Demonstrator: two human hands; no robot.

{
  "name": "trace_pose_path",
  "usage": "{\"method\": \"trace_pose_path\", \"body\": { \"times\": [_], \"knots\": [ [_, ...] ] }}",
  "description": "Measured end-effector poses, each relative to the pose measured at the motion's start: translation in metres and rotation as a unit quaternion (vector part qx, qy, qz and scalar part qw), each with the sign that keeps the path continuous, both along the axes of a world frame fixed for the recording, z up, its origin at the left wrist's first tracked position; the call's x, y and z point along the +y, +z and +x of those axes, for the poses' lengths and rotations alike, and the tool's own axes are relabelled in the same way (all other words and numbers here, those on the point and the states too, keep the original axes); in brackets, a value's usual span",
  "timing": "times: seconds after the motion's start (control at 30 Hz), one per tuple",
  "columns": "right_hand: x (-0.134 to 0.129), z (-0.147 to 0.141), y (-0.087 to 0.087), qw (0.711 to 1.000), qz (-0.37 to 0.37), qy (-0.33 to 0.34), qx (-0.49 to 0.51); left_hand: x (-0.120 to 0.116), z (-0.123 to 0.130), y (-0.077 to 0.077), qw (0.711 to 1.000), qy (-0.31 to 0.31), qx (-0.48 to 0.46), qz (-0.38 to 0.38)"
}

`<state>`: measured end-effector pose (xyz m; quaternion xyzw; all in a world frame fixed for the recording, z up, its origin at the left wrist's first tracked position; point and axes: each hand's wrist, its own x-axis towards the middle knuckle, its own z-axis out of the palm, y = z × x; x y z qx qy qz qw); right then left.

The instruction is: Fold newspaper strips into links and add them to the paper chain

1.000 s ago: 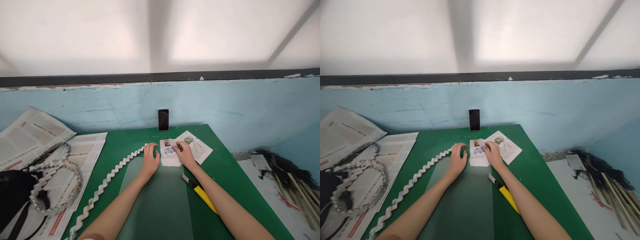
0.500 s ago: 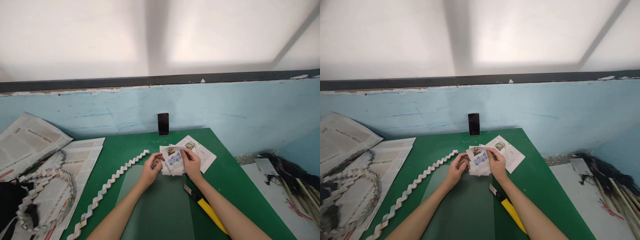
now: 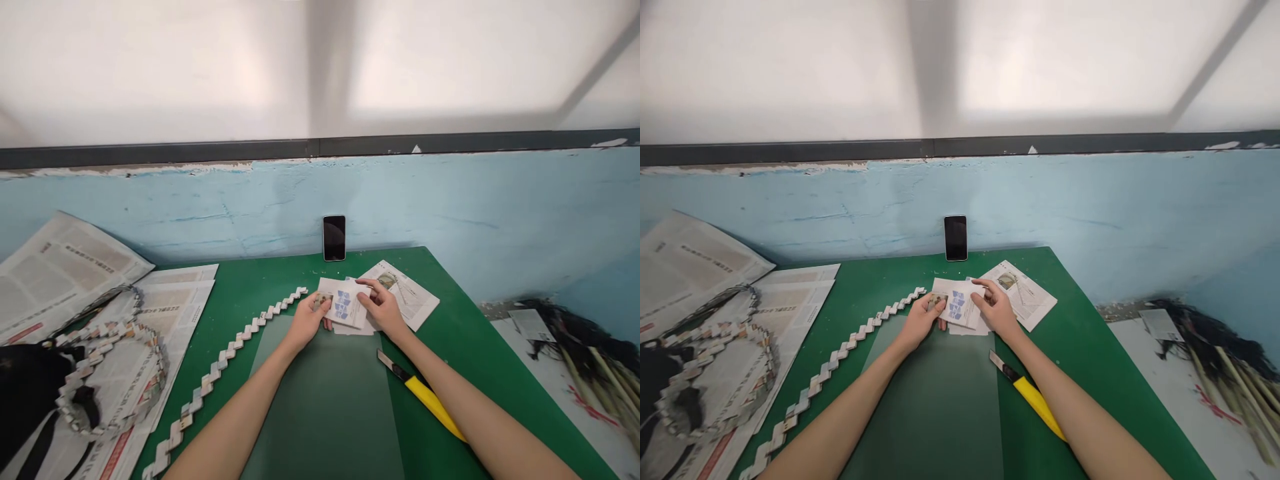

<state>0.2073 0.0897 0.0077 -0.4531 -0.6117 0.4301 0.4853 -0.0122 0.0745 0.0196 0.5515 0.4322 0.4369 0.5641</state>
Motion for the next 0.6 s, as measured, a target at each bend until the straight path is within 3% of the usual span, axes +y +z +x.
{"method": "trace_pose_path", "body": {
  "times": [0.1, 0.33, 0.6],
  "knots": [
    [-0.0007, -0.001, -0.0028, 0.997, -0.051, 0.062, 0.018, 0.0041, 0.0002, -0.0028, 0.999, 0.016, -0.045, 0.0],
    [0.001, -0.0037, 0.0007, 0.995, -0.089, 0.009, 0.034, 0.0067, 0.003, -0.0039, 0.998, 0.015, -0.061, -0.007],
    [0.0027, -0.0029, 0.0021, 0.996, -0.08, 0.015, 0.033, 0.0068, 0.0029, -0.003, 0.998, 0.033, -0.046, 0.0]
  ]
}}
